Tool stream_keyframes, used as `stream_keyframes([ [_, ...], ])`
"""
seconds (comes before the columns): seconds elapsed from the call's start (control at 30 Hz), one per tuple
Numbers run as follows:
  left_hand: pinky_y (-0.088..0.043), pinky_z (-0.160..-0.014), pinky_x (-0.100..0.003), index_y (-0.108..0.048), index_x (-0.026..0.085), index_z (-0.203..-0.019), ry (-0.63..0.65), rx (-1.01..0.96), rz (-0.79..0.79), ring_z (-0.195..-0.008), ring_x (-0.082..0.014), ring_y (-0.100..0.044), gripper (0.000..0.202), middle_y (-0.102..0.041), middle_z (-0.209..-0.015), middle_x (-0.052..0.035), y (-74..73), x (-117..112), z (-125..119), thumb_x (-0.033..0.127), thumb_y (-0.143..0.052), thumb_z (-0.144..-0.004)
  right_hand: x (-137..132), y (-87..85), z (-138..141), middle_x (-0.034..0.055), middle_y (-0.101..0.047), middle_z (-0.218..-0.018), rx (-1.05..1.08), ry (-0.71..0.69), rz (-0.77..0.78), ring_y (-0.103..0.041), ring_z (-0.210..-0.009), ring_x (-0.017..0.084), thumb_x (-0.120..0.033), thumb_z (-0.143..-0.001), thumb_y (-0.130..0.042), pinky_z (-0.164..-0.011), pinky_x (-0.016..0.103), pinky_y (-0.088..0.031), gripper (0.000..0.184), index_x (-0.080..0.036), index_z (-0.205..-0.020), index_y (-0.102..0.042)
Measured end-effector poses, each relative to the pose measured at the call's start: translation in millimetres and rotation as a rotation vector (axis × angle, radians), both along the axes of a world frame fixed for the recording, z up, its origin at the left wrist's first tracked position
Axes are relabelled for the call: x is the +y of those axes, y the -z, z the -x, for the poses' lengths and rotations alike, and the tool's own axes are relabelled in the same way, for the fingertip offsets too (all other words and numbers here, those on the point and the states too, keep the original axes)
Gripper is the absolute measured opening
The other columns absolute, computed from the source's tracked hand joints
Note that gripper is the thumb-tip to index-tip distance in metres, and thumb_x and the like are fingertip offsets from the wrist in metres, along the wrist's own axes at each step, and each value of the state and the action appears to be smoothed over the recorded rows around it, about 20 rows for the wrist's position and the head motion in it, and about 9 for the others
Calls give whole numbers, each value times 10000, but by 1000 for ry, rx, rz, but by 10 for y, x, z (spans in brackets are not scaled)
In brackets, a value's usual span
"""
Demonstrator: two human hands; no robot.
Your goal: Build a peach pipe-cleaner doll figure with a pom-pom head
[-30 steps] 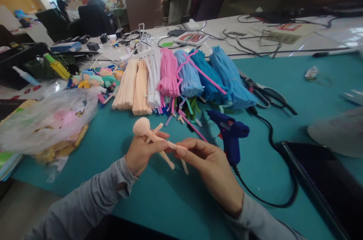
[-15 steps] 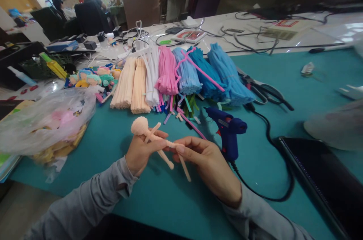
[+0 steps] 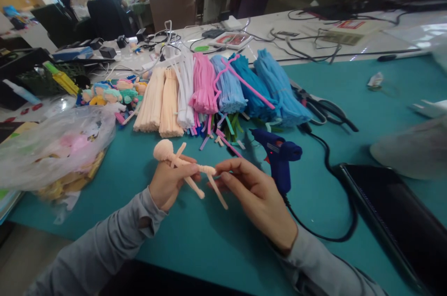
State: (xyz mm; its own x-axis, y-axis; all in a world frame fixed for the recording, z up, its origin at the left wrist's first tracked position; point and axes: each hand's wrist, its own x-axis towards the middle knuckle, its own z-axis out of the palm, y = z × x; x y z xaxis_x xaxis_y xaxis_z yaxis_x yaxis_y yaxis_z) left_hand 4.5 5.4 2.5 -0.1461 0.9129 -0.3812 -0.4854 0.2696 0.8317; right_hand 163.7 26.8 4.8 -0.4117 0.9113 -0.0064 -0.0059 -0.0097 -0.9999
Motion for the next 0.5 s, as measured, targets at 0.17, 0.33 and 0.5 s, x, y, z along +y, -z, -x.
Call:
stream_keyframes([
  [0.17, -461, -469, -231, -600, 116, -605, -2, -39, 30, -463, -117, -568, 212, -592, -477, 8, -4, -2, -16, 203, -763, -501, 5, 101, -24, 19, -612, -739, -218, -10, -510, -629, -646, 144, -127, -825, -485, -573, 251, -515, 100, -205, -884, -505],
  [0.33, -476, -490, -240, -590, 127, -583, -43, 63, 13, -476, -122, -583, 188, -592, -472, 16, -7, -17, -77, 190, -750, -507, 46, 119, -6, 46, -571, -837, -395, 34, -983, -587, -719, 150, -115, -824, -515, -594, 252, -493, 108, -204, -858, -464],
  [0.5, -501, -543, -263, -590, 137, -596, -65, 185, -47, -530, -140, -615, 153, -610, -514, 16, 47, -39, -85, 170, -729, -544, 73, 71, -23, 77, -553, -857, -521, 62, -1208, -564, -741, 168, -162, -853, -520, -610, 267, -489, 105, -174, -958, -511],
])
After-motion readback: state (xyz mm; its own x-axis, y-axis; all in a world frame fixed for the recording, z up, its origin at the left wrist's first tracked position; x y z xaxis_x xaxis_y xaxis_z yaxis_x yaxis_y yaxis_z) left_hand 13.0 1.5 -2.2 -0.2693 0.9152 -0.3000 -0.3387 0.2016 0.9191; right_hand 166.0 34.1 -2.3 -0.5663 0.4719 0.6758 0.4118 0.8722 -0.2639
